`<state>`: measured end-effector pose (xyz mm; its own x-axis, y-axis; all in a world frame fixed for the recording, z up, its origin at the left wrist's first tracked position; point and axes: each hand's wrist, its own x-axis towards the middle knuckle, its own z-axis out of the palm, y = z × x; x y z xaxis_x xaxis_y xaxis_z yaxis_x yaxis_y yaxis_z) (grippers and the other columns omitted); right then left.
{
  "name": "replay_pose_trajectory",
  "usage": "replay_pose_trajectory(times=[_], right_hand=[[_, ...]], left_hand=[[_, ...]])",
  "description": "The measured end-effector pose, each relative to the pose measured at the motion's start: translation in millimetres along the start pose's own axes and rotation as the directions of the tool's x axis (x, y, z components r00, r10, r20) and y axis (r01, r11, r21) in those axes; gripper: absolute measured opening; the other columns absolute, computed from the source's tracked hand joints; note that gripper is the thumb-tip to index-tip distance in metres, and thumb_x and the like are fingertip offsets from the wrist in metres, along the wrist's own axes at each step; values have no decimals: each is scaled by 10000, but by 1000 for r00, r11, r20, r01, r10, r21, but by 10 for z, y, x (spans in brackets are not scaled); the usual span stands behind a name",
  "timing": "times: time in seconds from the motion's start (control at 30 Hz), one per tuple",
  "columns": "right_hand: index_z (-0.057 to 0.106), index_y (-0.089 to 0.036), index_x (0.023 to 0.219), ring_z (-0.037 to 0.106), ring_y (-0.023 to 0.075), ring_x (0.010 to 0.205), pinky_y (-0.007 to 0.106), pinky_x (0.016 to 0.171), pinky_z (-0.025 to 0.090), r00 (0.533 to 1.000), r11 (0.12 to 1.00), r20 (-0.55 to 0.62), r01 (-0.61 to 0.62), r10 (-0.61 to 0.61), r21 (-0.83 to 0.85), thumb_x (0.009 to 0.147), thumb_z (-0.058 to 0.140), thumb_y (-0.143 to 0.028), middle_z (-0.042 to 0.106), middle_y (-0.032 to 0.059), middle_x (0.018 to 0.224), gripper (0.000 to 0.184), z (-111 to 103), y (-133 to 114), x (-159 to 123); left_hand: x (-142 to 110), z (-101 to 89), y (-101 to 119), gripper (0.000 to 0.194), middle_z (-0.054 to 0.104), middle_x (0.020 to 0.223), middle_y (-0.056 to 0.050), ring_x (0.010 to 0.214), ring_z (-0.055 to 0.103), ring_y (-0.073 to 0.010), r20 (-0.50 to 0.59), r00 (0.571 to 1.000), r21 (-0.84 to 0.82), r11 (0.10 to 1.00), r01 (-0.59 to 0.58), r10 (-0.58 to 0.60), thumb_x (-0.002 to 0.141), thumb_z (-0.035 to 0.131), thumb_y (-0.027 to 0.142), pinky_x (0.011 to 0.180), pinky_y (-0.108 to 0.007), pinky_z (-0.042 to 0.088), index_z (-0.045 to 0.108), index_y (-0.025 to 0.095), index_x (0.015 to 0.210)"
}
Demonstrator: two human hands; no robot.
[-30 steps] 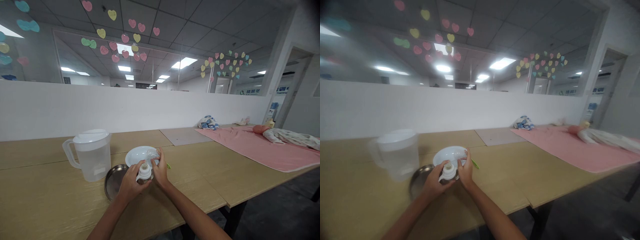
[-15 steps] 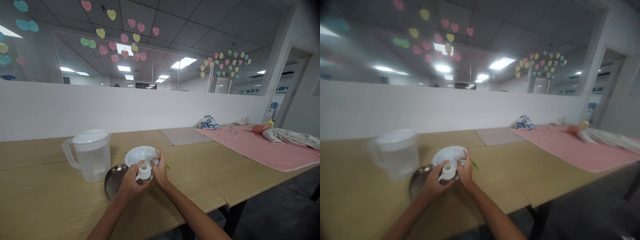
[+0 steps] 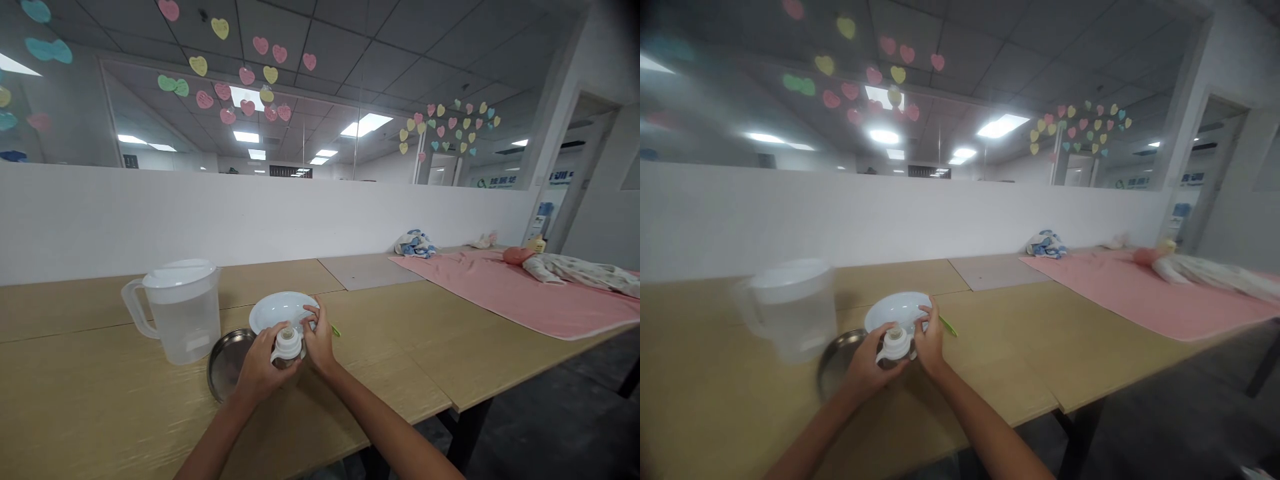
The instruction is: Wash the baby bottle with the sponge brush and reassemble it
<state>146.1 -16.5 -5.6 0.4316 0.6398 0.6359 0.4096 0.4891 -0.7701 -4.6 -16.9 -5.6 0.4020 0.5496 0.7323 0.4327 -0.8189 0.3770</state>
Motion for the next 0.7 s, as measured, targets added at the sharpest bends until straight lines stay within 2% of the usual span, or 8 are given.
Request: replay_pose_trajectory(times=[0.3, 0.43, 0.7], right_hand=[[428, -162, 1210, 583, 146, 715, 284, 707, 454, 997, 1000, 76, -18, 19, -8, 848, 389, -265, 618, 33, 848, 378, 9, 47, -22], [517, -175, 1114, 575, 166, 742, 294, 731, 421, 993, 993, 111, 43, -31, -109, 893, 350, -326, 631, 16, 740, 315, -3, 32, -36], [583, -192, 1025, 575, 175, 764, 327, 834, 370, 975, 960, 164, 180, -147, -215, 930, 251, -328, 633, 7, 675, 371, -23, -4, -45]], left_hand=[[-17, 15, -16, 590, 601, 1123, -92, 974, 603, -226, -38, 999, -11, 1000, 1, -2, 661, 664, 341, 794, -362, 510, 434, 186, 1182], [-26, 13, -17, 585, 605, 1113, -90, 974, 606, -229, -27, 999, -23, 999, 28, -29, 665, 662, 370, 794, -368, 512, 442, 185, 1174], [-13, 1, 8, 592, 589, 1155, -104, 1016, 591, -241, -29, 1000, -16, 1000, -5, 4, 678, 649, 377, 827, -386, 503, 425, 185, 1191]])
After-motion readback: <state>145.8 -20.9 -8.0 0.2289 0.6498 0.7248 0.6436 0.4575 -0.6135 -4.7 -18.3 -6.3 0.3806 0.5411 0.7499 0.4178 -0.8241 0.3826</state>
